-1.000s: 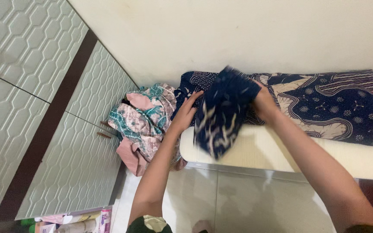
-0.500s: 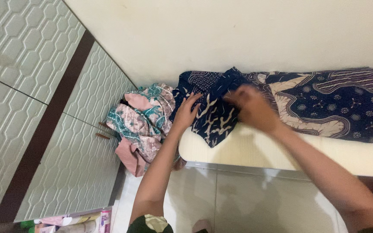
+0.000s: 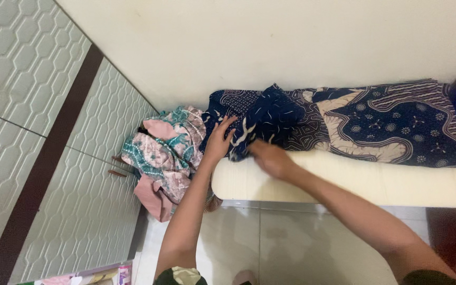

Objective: The person folds a dark patterned cloth on a white table and places it into a cabinet. They then fold a larger blue patterned cloth on the same table and place it into the cabinet. Finally, they begin folding a pink patterned cloth on the table.

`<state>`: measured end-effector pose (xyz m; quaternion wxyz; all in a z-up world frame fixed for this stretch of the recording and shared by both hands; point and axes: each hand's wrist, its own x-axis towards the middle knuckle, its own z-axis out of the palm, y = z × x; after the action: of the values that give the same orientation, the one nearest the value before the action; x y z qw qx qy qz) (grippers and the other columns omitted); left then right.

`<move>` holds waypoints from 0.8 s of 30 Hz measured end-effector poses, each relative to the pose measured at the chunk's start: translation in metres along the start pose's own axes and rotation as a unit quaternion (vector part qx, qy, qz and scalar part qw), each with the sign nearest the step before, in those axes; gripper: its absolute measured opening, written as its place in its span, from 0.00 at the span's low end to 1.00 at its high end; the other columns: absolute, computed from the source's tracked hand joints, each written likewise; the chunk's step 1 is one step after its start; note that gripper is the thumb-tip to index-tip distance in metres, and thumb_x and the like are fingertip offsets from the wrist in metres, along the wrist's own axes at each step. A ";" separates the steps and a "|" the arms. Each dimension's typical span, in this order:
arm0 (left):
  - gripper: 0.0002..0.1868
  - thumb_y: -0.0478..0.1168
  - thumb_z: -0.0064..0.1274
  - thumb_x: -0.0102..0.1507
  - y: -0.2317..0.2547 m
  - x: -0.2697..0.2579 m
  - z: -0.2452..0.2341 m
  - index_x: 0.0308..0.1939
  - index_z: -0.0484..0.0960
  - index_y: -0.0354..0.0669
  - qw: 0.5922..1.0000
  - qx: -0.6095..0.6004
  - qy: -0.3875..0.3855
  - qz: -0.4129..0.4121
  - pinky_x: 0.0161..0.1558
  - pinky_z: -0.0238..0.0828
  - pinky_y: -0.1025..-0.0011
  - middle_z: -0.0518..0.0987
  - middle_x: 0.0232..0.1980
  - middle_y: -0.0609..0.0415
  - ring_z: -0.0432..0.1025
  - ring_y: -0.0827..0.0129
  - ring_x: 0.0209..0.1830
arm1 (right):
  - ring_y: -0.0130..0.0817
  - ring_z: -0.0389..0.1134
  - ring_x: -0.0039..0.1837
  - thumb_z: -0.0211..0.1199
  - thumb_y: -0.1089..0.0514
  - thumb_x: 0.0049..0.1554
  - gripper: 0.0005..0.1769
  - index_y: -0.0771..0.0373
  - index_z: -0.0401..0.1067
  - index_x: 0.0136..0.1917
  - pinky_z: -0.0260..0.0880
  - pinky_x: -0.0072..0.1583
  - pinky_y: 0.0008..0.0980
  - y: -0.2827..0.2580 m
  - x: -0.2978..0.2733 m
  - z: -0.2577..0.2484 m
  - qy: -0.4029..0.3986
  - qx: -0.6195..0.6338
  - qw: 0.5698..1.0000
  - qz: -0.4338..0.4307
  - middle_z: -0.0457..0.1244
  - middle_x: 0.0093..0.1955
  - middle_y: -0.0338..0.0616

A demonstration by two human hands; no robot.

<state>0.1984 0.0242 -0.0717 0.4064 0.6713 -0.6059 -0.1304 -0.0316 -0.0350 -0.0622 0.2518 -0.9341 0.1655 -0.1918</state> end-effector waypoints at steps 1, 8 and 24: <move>0.22 0.39 0.46 0.70 0.001 0.000 -0.001 0.69 0.74 0.47 1.000 0.004 -0.002 -0.002 0.78 0.45 0.52 0.72 0.73 0.49 0.57 0.55 0.80 | 0.46 0.73 0.56 0.59 0.58 0.58 0.19 0.60 0.70 0.63 0.76 0.56 0.48 0.006 0.003 -0.012 0.039 0.066 0.997 0.028 0.67 0.59 0.51; 0.19 0.45 0.51 0.69 0.013 0.006 0.002 0.63 0.79 0.44 0.998 -0.001 0.025 -0.050 0.76 0.48 0.53 0.77 0.67 0.47 0.62 0.53 0.75 | 0.47 0.70 0.65 0.67 0.31 0.55 0.49 0.65 0.60 0.77 0.72 0.59 0.50 0.025 -0.005 -0.178 0.273 0.285 0.888 0.237 0.62 0.73 0.59; 0.21 0.38 0.44 0.66 0.051 0.015 0.019 0.63 0.77 0.39 0.983 0.130 0.116 -0.057 0.66 0.61 0.49 0.75 0.65 0.39 0.66 0.41 0.66 | 0.36 0.69 0.55 0.60 0.61 0.63 0.22 0.61 0.66 0.70 0.73 0.54 0.37 0.251 -0.132 -0.236 0.278 0.315 0.774 0.474 0.67 0.59 0.48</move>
<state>0.1534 0.0059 -0.0431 0.3748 0.7626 -0.5272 0.0053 -0.3043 -0.2833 -0.0435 0.5337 -0.5117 0.5805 -0.3412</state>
